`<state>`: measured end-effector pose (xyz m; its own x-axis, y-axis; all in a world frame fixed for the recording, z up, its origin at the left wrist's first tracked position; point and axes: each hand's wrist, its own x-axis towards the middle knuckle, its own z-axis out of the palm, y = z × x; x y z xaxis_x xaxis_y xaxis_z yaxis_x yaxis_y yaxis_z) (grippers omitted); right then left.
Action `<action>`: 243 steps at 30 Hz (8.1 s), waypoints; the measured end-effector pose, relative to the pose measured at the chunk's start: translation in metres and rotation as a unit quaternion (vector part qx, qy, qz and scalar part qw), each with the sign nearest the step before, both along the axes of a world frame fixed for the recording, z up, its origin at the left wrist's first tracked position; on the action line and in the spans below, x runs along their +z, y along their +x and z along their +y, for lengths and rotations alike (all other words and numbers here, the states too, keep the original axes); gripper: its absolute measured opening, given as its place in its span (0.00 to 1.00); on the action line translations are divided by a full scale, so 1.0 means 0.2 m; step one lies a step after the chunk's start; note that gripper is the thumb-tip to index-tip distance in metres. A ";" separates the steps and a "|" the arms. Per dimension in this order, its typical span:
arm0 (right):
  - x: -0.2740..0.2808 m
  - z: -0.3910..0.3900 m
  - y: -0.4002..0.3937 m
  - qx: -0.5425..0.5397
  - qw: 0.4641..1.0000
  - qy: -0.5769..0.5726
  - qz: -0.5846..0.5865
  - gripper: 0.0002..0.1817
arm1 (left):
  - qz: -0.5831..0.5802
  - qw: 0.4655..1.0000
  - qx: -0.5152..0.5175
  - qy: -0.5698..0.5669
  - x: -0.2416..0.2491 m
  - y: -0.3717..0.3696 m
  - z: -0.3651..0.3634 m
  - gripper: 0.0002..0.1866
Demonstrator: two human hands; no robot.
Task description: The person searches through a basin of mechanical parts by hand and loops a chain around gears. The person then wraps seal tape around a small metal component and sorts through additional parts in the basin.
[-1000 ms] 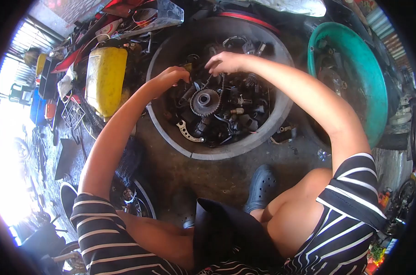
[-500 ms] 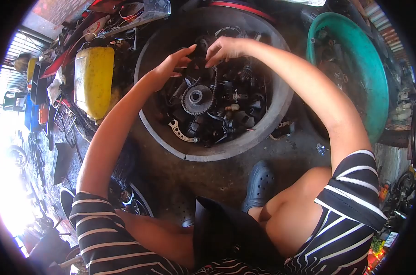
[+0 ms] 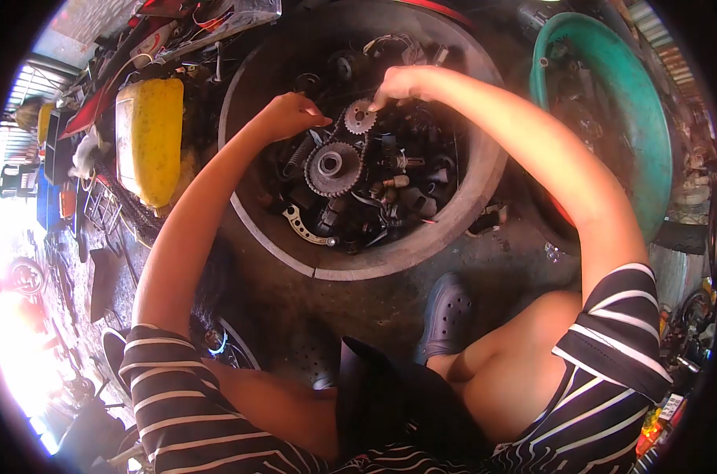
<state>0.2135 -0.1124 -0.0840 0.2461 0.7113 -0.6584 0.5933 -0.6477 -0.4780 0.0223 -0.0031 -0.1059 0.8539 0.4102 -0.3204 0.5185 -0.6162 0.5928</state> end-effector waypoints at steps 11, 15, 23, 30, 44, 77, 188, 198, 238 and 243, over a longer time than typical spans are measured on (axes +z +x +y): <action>-0.08 0.08 0.18 0.016 0.993 0.042 0.108 0.13 | -0.007 0.998 -0.046 -0.030 -0.04 0.02 -0.07 0.14; -0.05 0.04 0.19 0.015 0.992 0.050 0.112 0.15 | -0.004 1.000 -0.022 -0.021 -0.08 0.03 -0.10 0.15; -0.08 0.02 0.08 -0.025 0.997 0.072 0.014 0.31 | -0.011 0.996 0.031 0.086 -0.13 0.02 -0.17 0.15; 0.03 -0.06 -0.14 -0.068 0.995 0.069 0.023 0.26 | -0.033 0.991 0.088 0.096 -0.14 -0.01 -0.17 0.13; -0.16 -0.07 -0.11 -0.023 0.975 0.026 0.218 0.14 | -0.070 0.988 0.134 0.013 -0.15 0.00 -0.10 0.13; -0.06 -0.09 -0.06 -0.064 0.982 0.075 0.160 0.18 | -0.066 0.963 0.132 -0.225 -0.14 0.04 -0.10 0.21; -0.14 0.06 -0.16 -0.028 0.979 0.199 -0.029 0.22 | -0.160 0.896 0.271 -0.313 -0.10 0.00 -0.15 0.20; 0.52 0.08 -0.28 0.001 0.959 0.240 -0.150 0.09 | -0.095 0.992 0.036 -0.080 -0.41 0.02 0.04 0.13; 0.06 0.18 -0.09 0.229 0.944 0.035 -0.236 0.16 | -0.059 0.943 0.219 -0.245 -0.14 0.01 -0.05 0.20; -0.03 0.13 -0.12 0.189 0.975 0.058 -0.103 0.14 | -0.070 0.941 0.171 -0.283 -0.12 -0.03 -0.04 0.20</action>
<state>0.1902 -0.0860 -0.0893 0.0713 0.8433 -0.5327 0.8704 -0.3134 -0.3797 0.0167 -0.0101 -0.1297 0.7532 0.4657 -0.4645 0.5218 0.0069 0.8530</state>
